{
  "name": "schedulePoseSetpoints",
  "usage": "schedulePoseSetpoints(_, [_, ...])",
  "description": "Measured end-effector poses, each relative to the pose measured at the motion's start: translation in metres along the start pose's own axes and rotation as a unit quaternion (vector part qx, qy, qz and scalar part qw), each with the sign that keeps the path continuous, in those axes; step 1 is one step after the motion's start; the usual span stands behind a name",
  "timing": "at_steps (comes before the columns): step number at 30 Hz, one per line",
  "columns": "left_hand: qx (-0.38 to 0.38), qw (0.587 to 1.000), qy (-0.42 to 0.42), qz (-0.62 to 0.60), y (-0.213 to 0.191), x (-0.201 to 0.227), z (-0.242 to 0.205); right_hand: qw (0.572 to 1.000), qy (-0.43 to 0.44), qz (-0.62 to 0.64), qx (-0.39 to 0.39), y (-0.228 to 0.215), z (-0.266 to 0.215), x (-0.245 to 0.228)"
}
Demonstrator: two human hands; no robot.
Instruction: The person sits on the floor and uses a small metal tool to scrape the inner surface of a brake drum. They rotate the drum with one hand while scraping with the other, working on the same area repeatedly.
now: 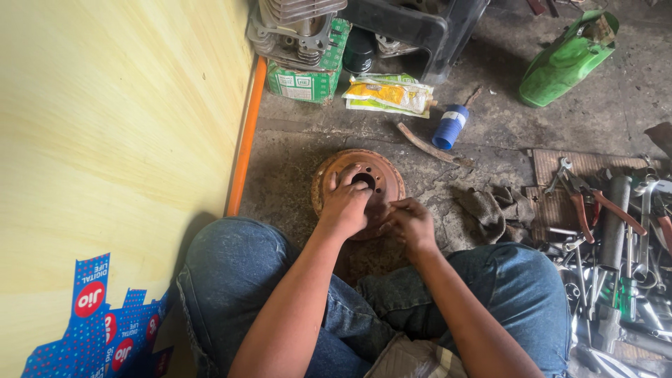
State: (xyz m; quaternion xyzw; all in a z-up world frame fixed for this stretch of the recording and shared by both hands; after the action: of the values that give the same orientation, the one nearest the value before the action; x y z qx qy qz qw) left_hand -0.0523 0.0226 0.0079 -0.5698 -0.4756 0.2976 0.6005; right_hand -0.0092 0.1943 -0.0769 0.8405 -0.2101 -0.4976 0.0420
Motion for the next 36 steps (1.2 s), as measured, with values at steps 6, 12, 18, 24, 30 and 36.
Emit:
schedulePoseSetpoints(6, [-0.014,1.000,-0.006,0.004,0.004,-0.001,0.003,0.987,0.103,-0.098,-0.070,0.006,-0.007,0.006])
schedulePoseSetpoints(12, [-0.004,1.000,-0.005,0.003,0.006,-0.001,0.002,0.989,0.114,0.020,-0.090,0.004,-0.001,0.020])
schedulePoseSetpoints(18, [-0.029,0.999,-0.009,-0.011,-0.002,0.001,-0.001,0.994,0.042,0.084,-0.048,-0.004,0.012,0.013])
schedulePoseSetpoints(24, [-0.045,0.999,-0.014,0.013,0.002,0.000,0.001,0.995,-0.063,0.058,-0.047,-0.014,0.024,0.005])
schedulePoseSetpoints(30, [-0.004,1.000,0.000,-0.017,0.005,0.000,0.002,0.915,-0.310,-0.252,-0.055,0.002,0.017,-0.014])
schedulePoseSetpoints(36, [-0.009,1.000,-0.013,-0.019,0.004,0.000,0.003,0.824,-0.336,-0.454,0.032,0.030,-0.025,-0.059])
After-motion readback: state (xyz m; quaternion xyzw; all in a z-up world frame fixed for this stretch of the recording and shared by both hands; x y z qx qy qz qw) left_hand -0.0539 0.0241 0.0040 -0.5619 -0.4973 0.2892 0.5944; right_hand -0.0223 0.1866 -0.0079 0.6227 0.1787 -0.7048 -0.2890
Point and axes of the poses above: each hand's wrist, its own z-axis towards the middle knuckle, its own y-axis out of the palm, x = y × z, the point moved 6 cm from there along z, towards the middle knuckle, and after that the axes turned 10 degrees about z, right-handed, at the moved point
